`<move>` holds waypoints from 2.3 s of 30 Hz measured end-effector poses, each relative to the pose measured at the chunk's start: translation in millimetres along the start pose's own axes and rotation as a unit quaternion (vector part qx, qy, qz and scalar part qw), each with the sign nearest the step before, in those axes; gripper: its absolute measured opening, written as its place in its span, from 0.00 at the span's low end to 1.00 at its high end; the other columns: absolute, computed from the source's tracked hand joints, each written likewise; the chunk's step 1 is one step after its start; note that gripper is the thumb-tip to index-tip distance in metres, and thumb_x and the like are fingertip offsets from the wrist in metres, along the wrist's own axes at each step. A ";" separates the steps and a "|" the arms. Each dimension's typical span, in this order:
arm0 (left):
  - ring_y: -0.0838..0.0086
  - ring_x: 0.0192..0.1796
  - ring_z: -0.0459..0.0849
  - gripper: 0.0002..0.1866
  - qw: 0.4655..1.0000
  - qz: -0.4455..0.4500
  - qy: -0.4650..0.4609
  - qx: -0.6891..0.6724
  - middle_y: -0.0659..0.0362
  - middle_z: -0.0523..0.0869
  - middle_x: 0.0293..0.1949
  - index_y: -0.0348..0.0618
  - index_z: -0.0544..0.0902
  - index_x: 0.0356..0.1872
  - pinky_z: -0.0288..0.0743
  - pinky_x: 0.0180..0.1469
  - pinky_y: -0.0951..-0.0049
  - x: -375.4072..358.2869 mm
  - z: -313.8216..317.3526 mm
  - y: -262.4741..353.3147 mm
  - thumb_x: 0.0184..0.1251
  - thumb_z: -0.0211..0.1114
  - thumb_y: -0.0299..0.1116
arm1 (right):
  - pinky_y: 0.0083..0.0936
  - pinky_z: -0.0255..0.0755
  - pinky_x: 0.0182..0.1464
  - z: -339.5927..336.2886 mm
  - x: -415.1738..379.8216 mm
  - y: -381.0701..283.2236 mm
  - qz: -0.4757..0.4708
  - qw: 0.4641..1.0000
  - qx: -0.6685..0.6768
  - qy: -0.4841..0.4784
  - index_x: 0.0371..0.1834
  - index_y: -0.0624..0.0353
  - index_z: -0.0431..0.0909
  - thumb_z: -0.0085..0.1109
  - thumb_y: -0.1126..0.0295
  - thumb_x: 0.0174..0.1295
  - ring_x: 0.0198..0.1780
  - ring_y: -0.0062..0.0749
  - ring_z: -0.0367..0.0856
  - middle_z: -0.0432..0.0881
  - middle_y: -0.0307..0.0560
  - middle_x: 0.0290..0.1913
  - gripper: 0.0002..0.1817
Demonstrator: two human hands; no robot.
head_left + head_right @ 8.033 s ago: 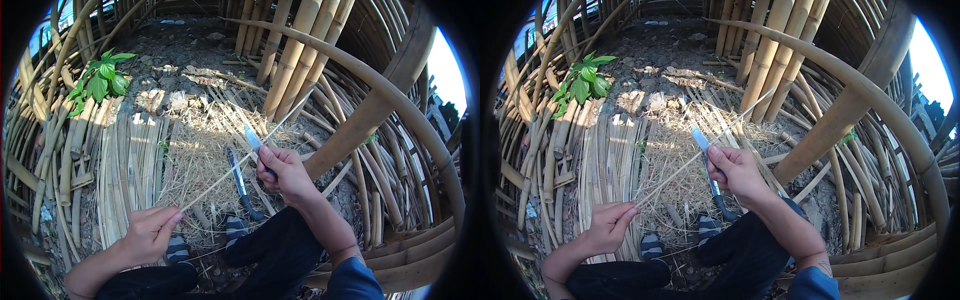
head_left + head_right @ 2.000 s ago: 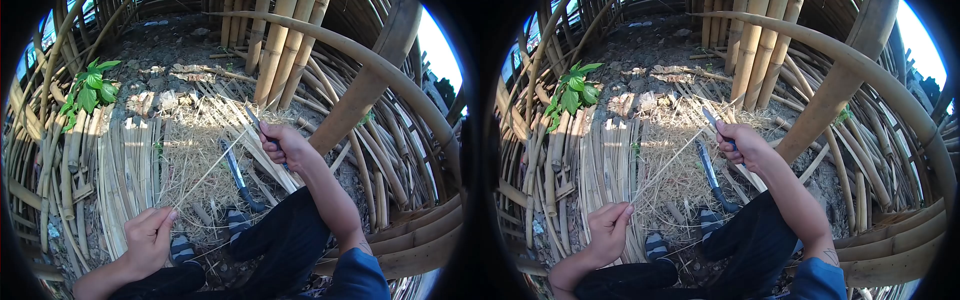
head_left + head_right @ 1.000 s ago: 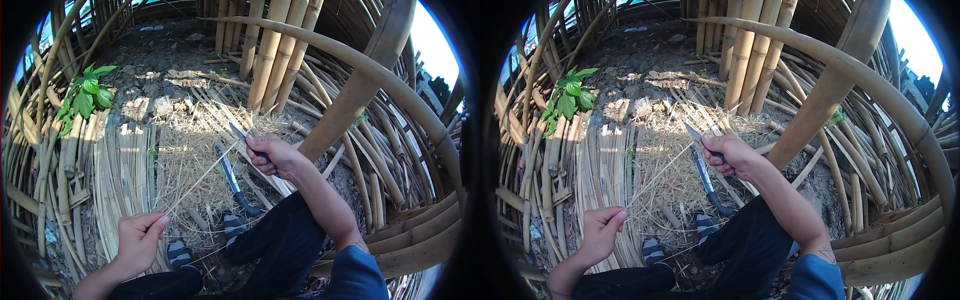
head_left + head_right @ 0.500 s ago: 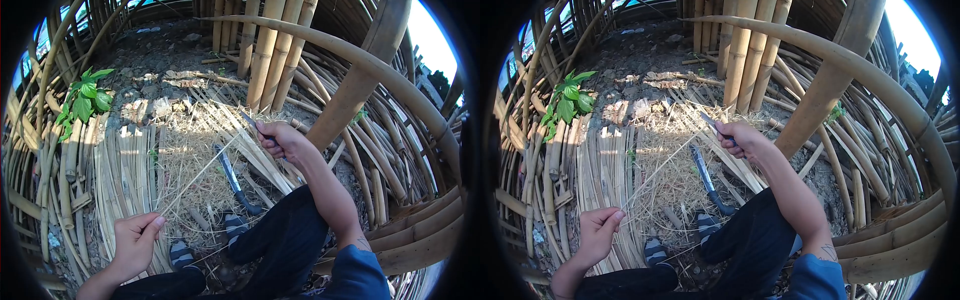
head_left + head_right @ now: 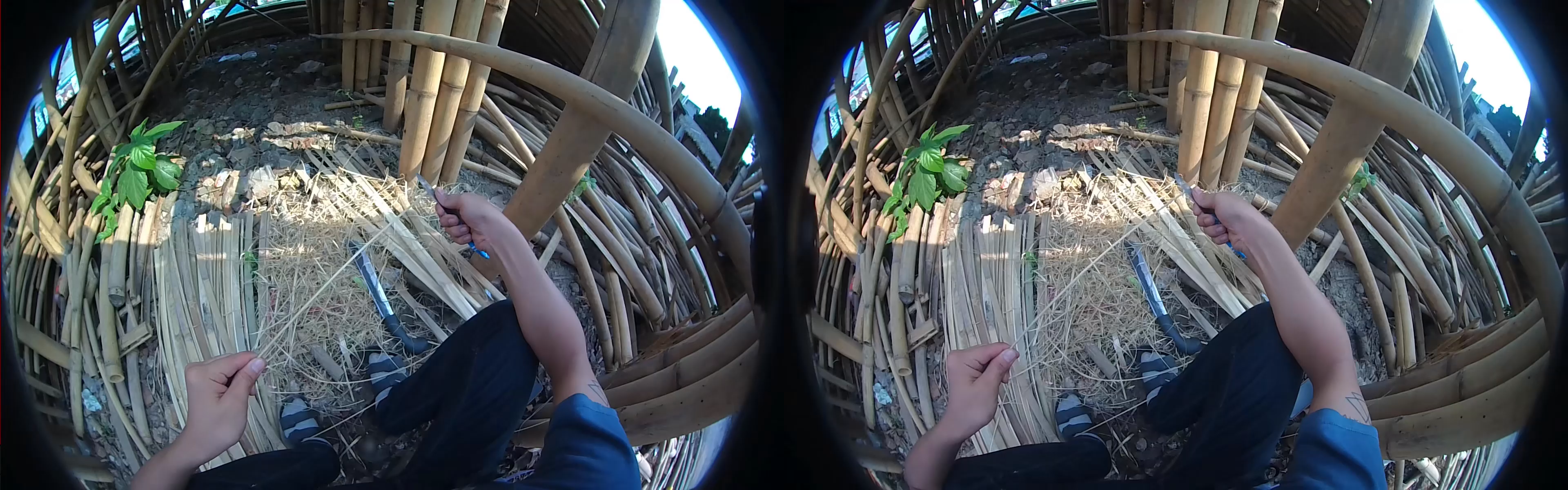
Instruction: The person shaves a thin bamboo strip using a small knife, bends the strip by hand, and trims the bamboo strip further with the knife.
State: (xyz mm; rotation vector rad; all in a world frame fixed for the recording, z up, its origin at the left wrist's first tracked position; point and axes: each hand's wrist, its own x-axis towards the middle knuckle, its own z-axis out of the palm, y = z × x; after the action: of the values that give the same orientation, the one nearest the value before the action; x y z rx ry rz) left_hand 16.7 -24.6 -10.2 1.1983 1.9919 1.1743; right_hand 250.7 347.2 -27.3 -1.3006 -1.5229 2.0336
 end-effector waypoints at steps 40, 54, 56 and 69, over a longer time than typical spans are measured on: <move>0.85 0.26 0.71 0.13 0.988 0.063 -0.089 -0.107 0.64 0.75 0.21 0.34 0.85 0.45 0.66 0.27 0.78 62.9 55.3 1.7 0.74 0.57 0.32 | 0.15 0.56 0.22 126.9 -84.1 46.0 -0.266 0.954 0.082 -0.110 0.41 0.61 0.70 0.40 0.50 0.75 0.20 0.15 0.60 0.66 0.35 0.22 0.23; 0.67 0.20 0.74 0.06 0.971 0.238 -0.014 0.029 0.50 0.76 0.20 0.30 0.82 0.36 0.66 0.24 0.69 44.7 51.5 7.7 0.68 0.57 0.22 | 0.14 0.51 0.20 126.7 -81.6 37.0 -0.148 0.980 -0.029 -0.134 0.30 0.61 0.74 0.54 0.63 0.71 0.18 0.12 0.60 0.70 0.33 0.19 0.14; 0.67 0.20 0.74 0.06 0.967 0.250 -0.015 0.048 0.50 0.76 0.20 0.30 0.82 0.36 0.66 0.24 0.69 45.7 50.4 5.1 0.68 0.57 0.22 | 0.14 0.50 0.19 122.6 -80.6 31.9 -0.138 0.982 -0.033 -0.121 0.30 0.61 0.75 0.55 0.62 0.71 0.17 0.12 0.60 0.70 0.33 0.19 0.15; 0.85 0.24 0.69 0.14 0.992 -0.017 -0.094 -0.082 0.66 0.72 0.18 0.34 0.84 0.38 0.63 0.27 0.79 41.7 26.2 16.5 0.76 0.53 0.32 | 0.15 0.56 0.23 135.3 -96.7 36.5 -0.228 0.963 -0.053 -0.136 0.31 0.62 0.74 0.51 0.60 0.73 0.20 0.11 0.60 0.68 0.31 0.20 0.17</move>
State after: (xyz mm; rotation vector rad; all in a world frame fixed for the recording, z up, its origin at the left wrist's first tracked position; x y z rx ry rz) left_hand 24.7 26.8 -8.6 1.1421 1.7355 1.1402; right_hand 207.6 183.6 -7.5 -0.6290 -1.8642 1.8956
